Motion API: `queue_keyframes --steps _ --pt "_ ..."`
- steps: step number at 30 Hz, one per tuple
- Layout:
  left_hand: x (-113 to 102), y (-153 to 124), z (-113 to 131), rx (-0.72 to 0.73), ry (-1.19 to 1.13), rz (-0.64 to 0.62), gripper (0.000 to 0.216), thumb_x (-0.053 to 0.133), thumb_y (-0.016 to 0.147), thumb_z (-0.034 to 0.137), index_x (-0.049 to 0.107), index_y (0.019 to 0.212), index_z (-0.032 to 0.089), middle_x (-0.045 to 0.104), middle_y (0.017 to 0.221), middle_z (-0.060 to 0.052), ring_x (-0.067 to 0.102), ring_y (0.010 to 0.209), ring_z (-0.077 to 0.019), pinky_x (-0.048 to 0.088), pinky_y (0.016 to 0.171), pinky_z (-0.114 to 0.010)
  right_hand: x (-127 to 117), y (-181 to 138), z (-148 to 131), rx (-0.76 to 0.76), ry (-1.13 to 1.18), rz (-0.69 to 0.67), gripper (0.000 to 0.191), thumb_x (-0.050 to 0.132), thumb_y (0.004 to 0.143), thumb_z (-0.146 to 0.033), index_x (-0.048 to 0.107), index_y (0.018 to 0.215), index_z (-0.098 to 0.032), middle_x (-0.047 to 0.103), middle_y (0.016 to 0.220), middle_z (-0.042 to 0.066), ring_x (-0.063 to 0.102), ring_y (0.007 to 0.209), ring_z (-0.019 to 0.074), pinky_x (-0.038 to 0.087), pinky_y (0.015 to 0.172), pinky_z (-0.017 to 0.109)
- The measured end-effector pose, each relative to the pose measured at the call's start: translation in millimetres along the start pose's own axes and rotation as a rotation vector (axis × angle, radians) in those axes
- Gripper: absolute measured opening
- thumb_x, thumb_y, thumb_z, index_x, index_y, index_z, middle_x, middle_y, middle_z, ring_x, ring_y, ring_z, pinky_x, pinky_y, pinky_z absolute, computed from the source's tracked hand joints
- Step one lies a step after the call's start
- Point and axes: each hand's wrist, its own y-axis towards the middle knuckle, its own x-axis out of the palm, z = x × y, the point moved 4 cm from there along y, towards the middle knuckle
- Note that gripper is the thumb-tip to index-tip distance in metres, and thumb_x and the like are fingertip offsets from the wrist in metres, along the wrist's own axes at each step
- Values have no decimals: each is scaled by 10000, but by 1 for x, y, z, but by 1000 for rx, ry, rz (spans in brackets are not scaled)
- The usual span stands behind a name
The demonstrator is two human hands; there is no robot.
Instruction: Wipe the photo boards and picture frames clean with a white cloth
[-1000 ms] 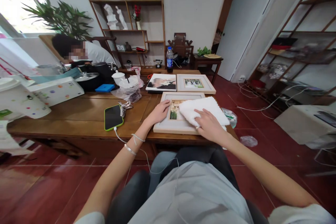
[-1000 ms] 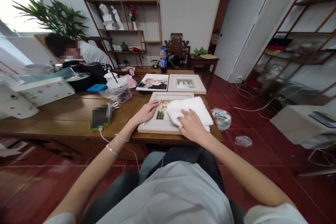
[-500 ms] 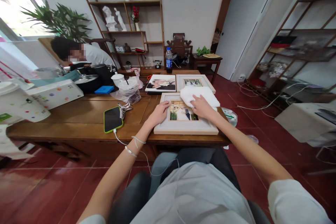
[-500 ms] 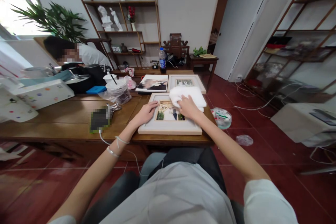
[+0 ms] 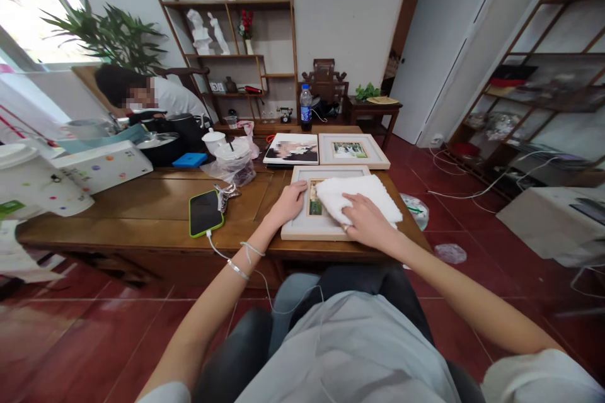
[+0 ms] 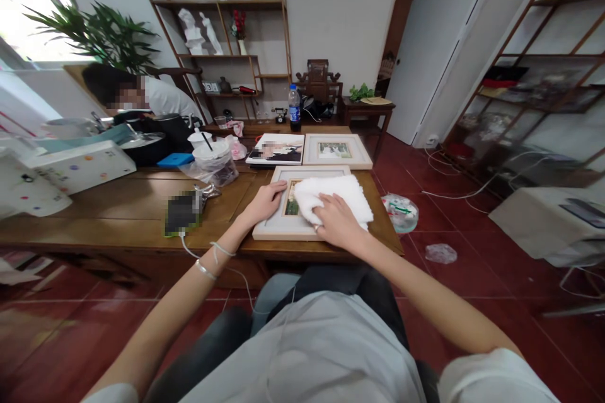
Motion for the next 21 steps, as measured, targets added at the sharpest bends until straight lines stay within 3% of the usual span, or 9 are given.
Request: queue_keyframes --steps 6,12,16,21 --pt "3 3 3 9 14 -23 359 432 846 72 676 1103 130 612 1260 -109 549 1210 -235 405 1079 -405 3 54 51 79 -67 85 325 478 839 -187 618 1095 -44 552 1268 251 376 1321 304 274 1080 454" --pt "4 2 2 18 16 -28 371 414 854 78 669 1117 139 600 1278 -103 536 1225 -225 398 1085 -387 0 86 54 77 -122 4 372 493 771 -105 599 1125 -65 476 1362 235 248 1374 346 197 1070 577" --pt "4 2 2 -15 13 -28 366 415 852 81 677 1103 132 602 1271 -118 536 1224 -237 391 1089 -396 -1 68 31 6 -146 -71 331 445 756 -73 643 1020 -91 583 1213 223 450 1224 343 308 999 538" --pt "5 2 4 -6 2 -22 382 419 841 58 681 1102 154 608 1266 -98 532 1229 -235 388 1093 -412 -23 7 -9 -86 -124 -163 314 440 767 -107 659 991 -115 650 1061 200 617 975 306 428 861 415"
